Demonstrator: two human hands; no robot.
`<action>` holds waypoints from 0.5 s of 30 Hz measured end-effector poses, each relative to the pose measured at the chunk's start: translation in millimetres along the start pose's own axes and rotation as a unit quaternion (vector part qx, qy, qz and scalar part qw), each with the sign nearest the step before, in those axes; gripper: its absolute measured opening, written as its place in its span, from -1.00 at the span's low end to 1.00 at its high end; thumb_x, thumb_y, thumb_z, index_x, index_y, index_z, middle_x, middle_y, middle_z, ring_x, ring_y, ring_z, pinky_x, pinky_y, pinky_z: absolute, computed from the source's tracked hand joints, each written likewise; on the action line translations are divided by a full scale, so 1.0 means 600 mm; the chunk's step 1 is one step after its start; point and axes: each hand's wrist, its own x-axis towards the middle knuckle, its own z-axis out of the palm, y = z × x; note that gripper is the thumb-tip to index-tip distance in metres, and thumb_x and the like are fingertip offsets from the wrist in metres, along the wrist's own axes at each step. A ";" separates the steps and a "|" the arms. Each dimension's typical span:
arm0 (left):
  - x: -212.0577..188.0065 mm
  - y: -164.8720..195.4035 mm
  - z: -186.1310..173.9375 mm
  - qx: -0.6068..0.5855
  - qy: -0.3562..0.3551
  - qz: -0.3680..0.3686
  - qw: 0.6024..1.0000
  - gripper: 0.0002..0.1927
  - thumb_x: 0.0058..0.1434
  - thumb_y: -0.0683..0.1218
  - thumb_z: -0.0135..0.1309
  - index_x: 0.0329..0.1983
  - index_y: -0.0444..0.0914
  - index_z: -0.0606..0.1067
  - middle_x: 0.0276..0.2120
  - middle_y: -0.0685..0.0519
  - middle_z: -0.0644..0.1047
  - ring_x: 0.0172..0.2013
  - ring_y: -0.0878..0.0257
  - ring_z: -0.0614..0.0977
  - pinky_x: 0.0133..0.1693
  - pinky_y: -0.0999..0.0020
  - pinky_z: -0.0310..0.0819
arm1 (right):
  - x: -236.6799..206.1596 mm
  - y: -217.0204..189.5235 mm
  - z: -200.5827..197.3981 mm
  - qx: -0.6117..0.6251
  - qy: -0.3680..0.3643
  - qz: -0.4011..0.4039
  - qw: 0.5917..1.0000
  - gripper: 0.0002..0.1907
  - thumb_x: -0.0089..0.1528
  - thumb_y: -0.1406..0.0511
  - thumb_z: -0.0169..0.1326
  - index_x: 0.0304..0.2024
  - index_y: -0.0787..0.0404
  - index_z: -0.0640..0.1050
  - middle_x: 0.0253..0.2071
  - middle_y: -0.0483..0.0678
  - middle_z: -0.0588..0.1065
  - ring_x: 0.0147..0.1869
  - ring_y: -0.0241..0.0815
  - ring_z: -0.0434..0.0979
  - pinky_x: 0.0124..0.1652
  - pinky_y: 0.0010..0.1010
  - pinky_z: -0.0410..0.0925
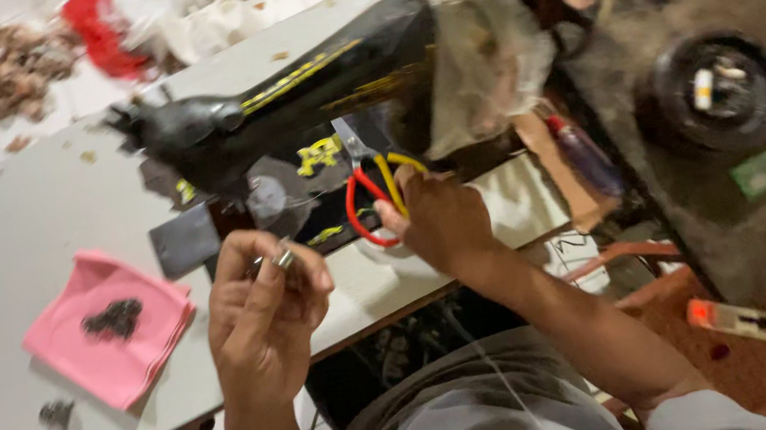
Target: The person prepares a sewing machine by handling small metal parts and a spool of thread. They use a screwdriver to adjust the machine's tension assembly and wind thread onto a bobbin using the machine's winder.
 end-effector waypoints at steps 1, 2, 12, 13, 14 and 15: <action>-0.001 -0.004 -0.002 -0.003 -0.003 -0.009 1.000 -0.88 0.55 -0.15 -0.14 0.01 -0.32 0.29 -0.28 -0.25 0.52 -0.44 0.30 0.41 -0.41 0.51 0.28 | -0.012 0.007 -0.009 0.017 -0.010 0.022 1.000 -0.57 0.21 -0.01 0.21 -0.19 0.19 0.46 -0.44 0.09 0.57 -0.34 0.12 0.61 -0.38 -0.08 0.44; -0.003 -0.008 -0.002 -0.006 -0.005 -0.015 1.000 -0.88 0.55 -0.15 -0.14 0.01 -0.33 0.29 -0.28 -0.26 0.52 -0.44 0.31 0.39 -0.42 0.52 0.27 | -0.023 0.013 -0.020 0.035 -0.019 0.040 0.998 -0.57 0.21 0.01 0.21 -0.18 0.21 0.47 -0.45 0.09 0.57 -0.33 0.13 0.62 -0.35 -0.07 0.44; -0.007 -0.006 0.078 -0.051 -0.152 -0.099 0.982 -0.86 0.49 -0.12 -0.03 -0.07 -0.29 0.31 -0.46 -0.25 0.54 -0.62 0.38 0.29 -0.58 0.51 0.07 | -0.141 0.226 -0.228 0.006 0.163 0.083 0.983 -0.66 0.33 0.13 0.29 -0.04 0.22 0.55 -0.22 0.02 0.57 -0.26 -0.13 0.64 -0.29 -0.32 0.46; 0.011 -0.031 0.092 -0.021 -0.152 -0.139 0.978 -0.85 0.47 -0.11 -0.03 -0.08 -0.29 0.32 -0.47 -0.23 0.55 -0.65 0.44 0.23 -0.60 0.51 0.03 | -0.141 0.250 -0.236 -0.032 0.163 0.089 0.982 -0.66 0.32 0.14 0.30 -0.03 0.22 0.54 -0.26 0.01 0.57 -0.28 -0.09 0.62 -0.30 -0.30 0.45; 0.031 -0.060 0.108 -0.008 -0.164 -0.174 0.971 -0.86 0.46 -0.09 -0.04 -0.08 -0.27 0.33 -0.46 -0.20 0.56 -0.66 0.43 0.23 -0.61 0.51 0.02 | -0.140 0.272 -0.241 -0.069 0.163 0.093 0.980 -0.65 0.32 0.14 0.30 -0.01 0.22 0.54 -0.31 0.00 0.56 -0.30 -0.06 0.61 -0.32 -0.27 0.43; 0.051 -0.092 0.123 0.007 -0.174 -0.206 0.963 -0.86 0.45 -0.08 -0.05 -0.08 -0.26 0.35 -0.44 -0.17 0.56 -0.67 0.43 0.22 -0.62 0.51 0.00 | -0.139 0.289 -0.243 -0.105 0.163 0.095 0.976 -0.64 0.31 0.15 0.31 0.00 0.22 0.53 -0.35 -0.01 0.56 -0.32 -0.03 0.60 -0.33 -0.24 0.41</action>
